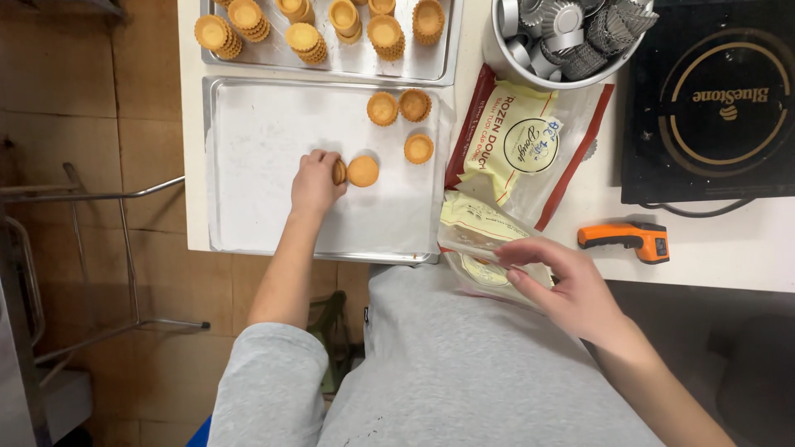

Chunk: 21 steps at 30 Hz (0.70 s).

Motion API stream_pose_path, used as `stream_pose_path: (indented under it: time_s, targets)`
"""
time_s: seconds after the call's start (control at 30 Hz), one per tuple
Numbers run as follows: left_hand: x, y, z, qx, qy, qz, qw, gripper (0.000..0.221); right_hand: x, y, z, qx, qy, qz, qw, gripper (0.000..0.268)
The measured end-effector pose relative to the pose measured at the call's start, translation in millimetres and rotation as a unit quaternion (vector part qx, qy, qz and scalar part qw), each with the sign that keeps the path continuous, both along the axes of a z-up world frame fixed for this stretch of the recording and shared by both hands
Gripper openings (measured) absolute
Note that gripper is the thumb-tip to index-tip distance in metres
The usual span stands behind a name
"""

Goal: Organizing and putting away bakery supplies including tart shells and frozen dough bags.

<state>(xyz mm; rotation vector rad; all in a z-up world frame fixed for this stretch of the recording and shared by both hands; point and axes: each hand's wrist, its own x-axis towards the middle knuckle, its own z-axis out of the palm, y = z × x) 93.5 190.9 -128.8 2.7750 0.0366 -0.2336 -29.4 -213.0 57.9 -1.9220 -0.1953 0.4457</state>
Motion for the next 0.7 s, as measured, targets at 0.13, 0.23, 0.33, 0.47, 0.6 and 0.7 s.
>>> stream_pose_path:
  time_s: [0.13, 0.23, 0.33, 0.47, 0.6, 0.7]
  targets:
    - [-19, 4, 20, -0.158, -0.068, 0.067, 0.983, 0.05, -8, 11, -14, 0.099, 0.048, 0.031, 0.993, 0.028]
    - [-48, -21, 75, -0.318, 0.003, 0.157, 0.935, 0.048, -11, 32, -27, 0.193, 0.235, 0.036, 0.952, 0.039]
    - [-88, -68, 136, -0.466, 0.019, 0.101, 0.879, 0.052, -10, 58, -35, 0.25, 0.293, 0.052, 0.921, 0.061]
    - [-119, -131, 187, -0.37, -0.026, -0.084, 0.925, 0.058, -14, 67, -38, 0.326, 0.301, -0.007, 0.896, 0.071]
    - [-127, -162, 200, -0.25, -0.067, -0.208, 0.943, 0.069, -27, 53, -53, 0.318, 0.257, -0.096, 0.908, 0.063]
    - [-123, -174, 211, -0.267, -0.054, -0.25, 0.929, 0.077, -27, 39, -43, 0.247, 0.248, -0.113, 0.93, 0.051]
